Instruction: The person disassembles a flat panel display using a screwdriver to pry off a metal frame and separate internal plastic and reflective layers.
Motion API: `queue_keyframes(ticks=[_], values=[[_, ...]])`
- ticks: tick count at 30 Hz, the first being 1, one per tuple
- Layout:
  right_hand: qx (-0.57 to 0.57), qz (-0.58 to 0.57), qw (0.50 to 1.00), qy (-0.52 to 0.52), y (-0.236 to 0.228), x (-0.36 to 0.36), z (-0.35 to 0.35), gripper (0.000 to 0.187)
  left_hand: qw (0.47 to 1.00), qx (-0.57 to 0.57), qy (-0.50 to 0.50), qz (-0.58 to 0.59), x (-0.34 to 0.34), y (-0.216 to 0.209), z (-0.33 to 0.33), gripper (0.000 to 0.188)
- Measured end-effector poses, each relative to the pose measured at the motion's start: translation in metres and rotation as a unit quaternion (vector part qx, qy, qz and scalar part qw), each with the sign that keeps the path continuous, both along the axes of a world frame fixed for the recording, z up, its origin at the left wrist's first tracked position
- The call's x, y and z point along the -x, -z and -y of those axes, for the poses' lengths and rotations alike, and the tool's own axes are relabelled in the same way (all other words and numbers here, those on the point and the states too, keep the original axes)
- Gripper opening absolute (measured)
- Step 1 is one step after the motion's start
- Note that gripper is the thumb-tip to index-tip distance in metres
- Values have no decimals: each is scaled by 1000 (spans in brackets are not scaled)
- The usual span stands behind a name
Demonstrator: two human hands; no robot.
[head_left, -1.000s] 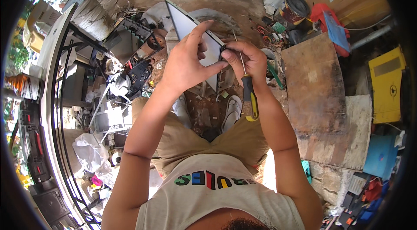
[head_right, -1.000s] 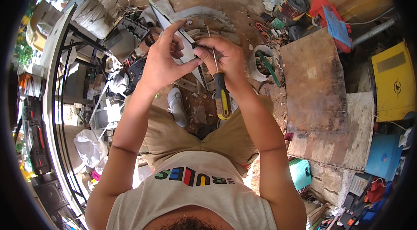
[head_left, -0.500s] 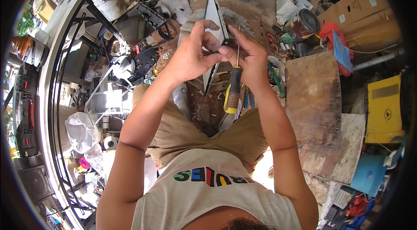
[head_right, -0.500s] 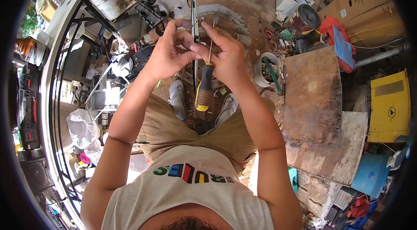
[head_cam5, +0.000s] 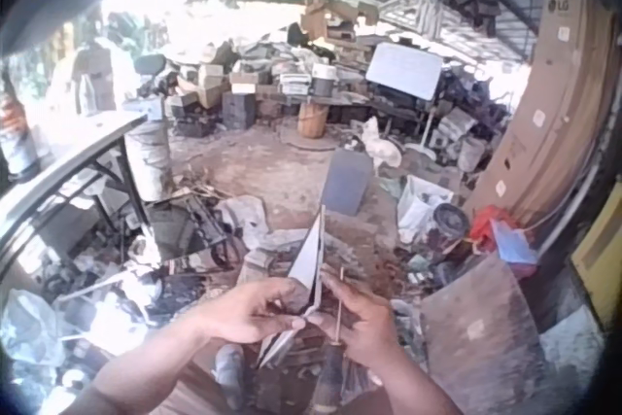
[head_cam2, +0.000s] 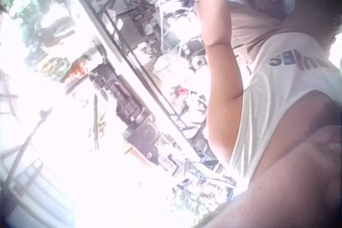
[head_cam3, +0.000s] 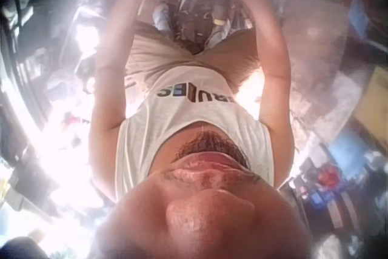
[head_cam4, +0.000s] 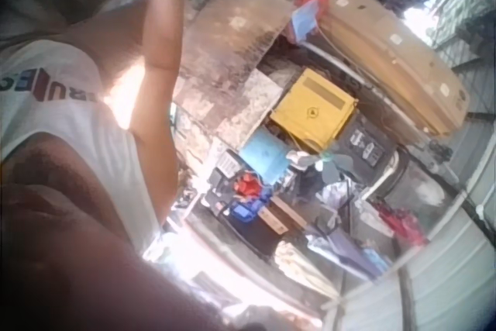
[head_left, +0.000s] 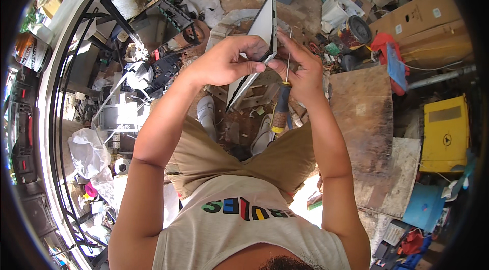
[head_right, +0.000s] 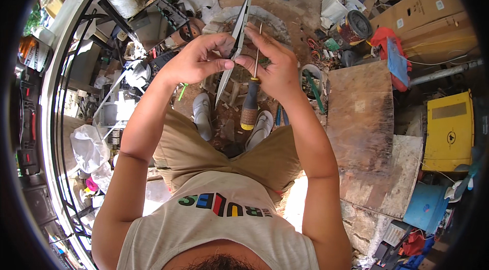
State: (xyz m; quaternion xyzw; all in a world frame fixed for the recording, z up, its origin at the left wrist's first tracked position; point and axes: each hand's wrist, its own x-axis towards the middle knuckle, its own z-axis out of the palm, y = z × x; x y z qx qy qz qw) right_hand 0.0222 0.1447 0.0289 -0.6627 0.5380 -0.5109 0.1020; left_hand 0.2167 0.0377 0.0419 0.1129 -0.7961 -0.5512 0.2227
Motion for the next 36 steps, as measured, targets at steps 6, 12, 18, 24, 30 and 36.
queue_keyframes(ticks=[6,12,18,24,30,36], values=[[-36,202,977,-56,5,0,-9,57,997,0,23,-77,18,10,-7,27],[-30,161,986,-24,6,6,-17,61,985,164,26,-42,26,3,-6,18],[-69,137,987,-54,-5,17,-17,56,983,130,-5,-130,37,17,-11,18],[-85,242,959,-120,-5,54,-1,53,972,113,-162,-130,63,21,-35,20],[-139,209,968,-26,-24,79,0,56,918,10,-317,-236,118,35,-58,22],[31,151,987,39,-40,76,-30,44,877,82,-402,-249,155,54,-59,22]])
